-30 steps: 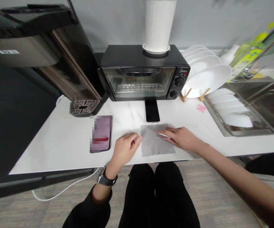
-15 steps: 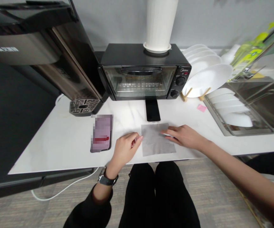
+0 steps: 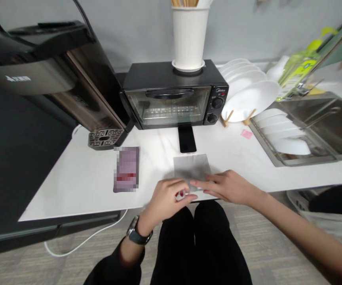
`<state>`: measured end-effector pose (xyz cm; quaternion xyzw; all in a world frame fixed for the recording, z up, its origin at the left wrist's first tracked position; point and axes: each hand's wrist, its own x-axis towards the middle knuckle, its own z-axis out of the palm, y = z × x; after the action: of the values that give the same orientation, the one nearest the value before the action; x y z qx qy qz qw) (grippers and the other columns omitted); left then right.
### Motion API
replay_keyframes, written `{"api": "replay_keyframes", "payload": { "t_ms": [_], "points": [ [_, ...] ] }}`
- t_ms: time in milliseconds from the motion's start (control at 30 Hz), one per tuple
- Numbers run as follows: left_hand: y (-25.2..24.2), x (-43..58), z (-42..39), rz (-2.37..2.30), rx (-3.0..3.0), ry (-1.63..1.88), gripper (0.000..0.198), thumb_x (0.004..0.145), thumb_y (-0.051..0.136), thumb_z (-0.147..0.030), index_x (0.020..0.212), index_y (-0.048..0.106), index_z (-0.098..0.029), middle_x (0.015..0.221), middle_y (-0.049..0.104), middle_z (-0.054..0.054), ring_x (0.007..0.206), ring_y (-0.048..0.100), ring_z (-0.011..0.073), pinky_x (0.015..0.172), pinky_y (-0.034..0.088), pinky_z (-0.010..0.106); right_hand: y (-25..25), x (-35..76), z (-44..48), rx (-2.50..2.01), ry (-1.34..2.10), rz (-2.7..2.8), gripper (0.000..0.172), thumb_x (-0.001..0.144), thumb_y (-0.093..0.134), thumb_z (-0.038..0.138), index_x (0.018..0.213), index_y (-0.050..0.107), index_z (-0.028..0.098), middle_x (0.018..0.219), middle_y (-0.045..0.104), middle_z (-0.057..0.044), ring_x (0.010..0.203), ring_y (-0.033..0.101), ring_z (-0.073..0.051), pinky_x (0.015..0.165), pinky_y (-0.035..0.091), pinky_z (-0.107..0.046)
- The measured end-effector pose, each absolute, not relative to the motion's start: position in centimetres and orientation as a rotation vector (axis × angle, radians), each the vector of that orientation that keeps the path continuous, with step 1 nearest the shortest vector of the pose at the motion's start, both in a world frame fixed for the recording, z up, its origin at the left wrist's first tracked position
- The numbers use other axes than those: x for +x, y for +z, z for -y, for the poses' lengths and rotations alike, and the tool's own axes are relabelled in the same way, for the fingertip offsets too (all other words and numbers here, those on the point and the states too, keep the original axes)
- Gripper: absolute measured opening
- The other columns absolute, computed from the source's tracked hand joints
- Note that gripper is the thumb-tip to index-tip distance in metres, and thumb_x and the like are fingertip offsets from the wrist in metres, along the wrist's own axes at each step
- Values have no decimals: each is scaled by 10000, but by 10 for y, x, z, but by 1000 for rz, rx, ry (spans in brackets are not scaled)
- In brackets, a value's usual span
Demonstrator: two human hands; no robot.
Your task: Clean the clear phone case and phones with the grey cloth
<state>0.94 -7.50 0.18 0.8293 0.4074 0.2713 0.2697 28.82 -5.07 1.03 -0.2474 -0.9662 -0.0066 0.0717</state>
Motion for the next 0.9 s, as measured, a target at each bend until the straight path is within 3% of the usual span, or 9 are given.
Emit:
{"api": "replay_keyframes", "payload": {
  "t_ms": [100,233,433,533,633,733,800,900],
  "points": [
    [8,31,84,-993,2233,766,420,988,671,-476,694,594,-187,651,588,-26,602,531,120,595,346,261,6,288,71,-705,23,2897,636,1111,419,270,1681,160,382,1013,738,-17,604,618,-138,538,413,-277],
    [13,45,83,-996,2204,691,499,982,678,-495,625,532,-178,601,516,-42,568,478,104,567,300,261,-6,292,84,-735,156,2765,579,1132,370,348,1679,179,370,1067,724,-41,656,641,-143,591,466,-276],
    [19,60,75,-1026,2195,525,500,966,691,-513,636,519,-180,617,520,-52,576,492,103,566,302,267,-16,284,89,-758,543,2545,395,1128,383,379,1503,491,315,993,710,-32,747,682,-153,656,499,-259],
    [15,57,72,-1165,2202,591,325,939,728,-510,862,644,-205,795,647,-28,700,604,142,633,417,267,-20,288,72,-828,597,2342,334,1100,465,405,1411,541,312,1087,728,-59,877,715,-191,754,536,-287],
    [5,41,65,-1369,2331,660,226,1061,555,-388,1176,676,-235,1164,717,54,1075,669,220,944,516,351,-28,305,37,-1017,602,2046,493,1079,495,404,1545,367,305,1253,666,-109,1034,687,-238,930,546,-390],
    [-7,20,56,-1399,2567,513,462,1050,567,-420,1491,546,-284,1588,516,98,1427,502,311,1205,394,517,-36,322,-10,-1078,646,1896,733,1059,504,368,1656,85,291,1244,611,-114,1056,646,-241,991,527,-456],
    [-13,11,52,-1343,2658,367,611,1027,587,-500,1593,434,-325,1705,364,80,1539,376,337,1255,328,581,-42,328,-41,-1038,650,1843,864,1029,546,364,1671,-27,287,1173,610,-93,1033,639,-236,987,531,-462],
    [-19,8,56,-1324,2688,244,638,1032,546,-552,1620,384,-366,1746,278,47,1591,294,330,1268,305,607,-49,330,-76,-1050,636,1726,980,977,608,399,1675,-68,274,1131,623,-82,994,660,-237,984,543,-473]
  ]
}}
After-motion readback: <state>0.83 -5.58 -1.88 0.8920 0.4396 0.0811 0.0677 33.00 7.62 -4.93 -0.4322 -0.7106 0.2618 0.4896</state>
